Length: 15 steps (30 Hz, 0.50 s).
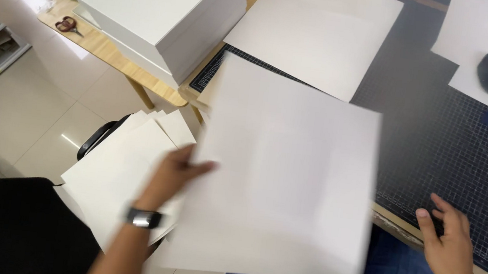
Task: Applying glue to a cardboard piece and mounting it onto a white sheet using a roller and scraper
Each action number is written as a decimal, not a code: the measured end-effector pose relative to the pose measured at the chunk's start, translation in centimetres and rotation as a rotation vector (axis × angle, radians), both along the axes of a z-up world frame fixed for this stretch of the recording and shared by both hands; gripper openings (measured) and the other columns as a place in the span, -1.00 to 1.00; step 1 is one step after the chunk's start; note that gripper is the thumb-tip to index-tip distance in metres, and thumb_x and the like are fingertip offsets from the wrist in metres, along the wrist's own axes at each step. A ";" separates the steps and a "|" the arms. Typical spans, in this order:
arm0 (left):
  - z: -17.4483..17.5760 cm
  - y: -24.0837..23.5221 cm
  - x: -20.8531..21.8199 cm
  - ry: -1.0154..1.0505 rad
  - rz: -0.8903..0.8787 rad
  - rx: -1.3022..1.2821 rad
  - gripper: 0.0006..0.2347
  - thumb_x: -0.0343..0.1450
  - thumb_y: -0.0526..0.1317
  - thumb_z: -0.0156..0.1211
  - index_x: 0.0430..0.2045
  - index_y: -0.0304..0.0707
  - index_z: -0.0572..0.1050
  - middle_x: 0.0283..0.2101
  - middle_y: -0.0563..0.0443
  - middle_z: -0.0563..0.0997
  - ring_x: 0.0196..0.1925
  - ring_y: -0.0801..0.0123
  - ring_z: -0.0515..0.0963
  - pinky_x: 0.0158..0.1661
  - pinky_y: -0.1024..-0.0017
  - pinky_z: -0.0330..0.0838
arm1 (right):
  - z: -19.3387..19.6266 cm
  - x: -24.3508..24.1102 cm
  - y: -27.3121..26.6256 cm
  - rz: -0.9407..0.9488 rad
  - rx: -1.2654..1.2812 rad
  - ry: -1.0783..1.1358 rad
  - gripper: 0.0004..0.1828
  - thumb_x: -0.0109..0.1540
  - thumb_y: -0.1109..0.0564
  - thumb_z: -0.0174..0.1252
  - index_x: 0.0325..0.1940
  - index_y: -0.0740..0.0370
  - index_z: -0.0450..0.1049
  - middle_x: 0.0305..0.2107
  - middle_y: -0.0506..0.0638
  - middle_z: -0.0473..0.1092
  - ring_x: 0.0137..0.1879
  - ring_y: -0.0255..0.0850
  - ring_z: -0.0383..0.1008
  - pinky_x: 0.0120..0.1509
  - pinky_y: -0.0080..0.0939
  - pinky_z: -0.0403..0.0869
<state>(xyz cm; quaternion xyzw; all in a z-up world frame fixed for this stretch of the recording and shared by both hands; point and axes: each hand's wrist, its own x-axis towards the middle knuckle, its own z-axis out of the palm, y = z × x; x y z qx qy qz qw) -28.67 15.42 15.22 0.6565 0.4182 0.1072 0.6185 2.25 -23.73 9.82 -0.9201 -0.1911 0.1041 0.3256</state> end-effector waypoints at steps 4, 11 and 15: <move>5.1 8.8 -10.9 0.366 0.072 0.396 -0.62 0.34 -0.03 0.46 -0.69 -0.01 0.28 -0.58 0.24 0.26 -0.48 0.57 0.22 -0.41 0.55 0.07 | 0.9 -0.2 2.0 0.013 -0.065 0.063 -0.38 0.35 -0.16 -0.03 0.47 0.06 0.32 0.33 0.18 0.21 0.37 -0.04 0.31 0.31 0.13 0.31; -1.0 22.2 -27.8 0.594 0.231 1.017 -0.69 0.58 -0.11 0.33 -0.03 -0.48 0.61 -0.24 -0.37 0.64 -0.23 -0.11 0.58 -0.22 0.12 0.37 | 0.2 -1.2 4.9 0.086 -0.012 0.036 -0.45 0.32 -0.11 0.04 0.37 0.07 0.42 0.29 0.09 0.28 0.40 -0.06 0.30 0.46 0.06 0.25; -6.5 20.8 -30.6 0.711 0.101 1.606 -0.86 0.70 -0.15 0.33 0.06 -0.13 0.69 -0.08 -0.10 0.69 -0.14 0.06 0.66 0.01 0.27 0.54 | -3.0 -0.6 4.7 0.169 0.025 -0.108 -0.50 0.31 -0.12 0.07 0.30 0.04 0.49 0.24 0.02 0.35 0.39 -0.12 0.33 0.44 -0.03 0.31</move>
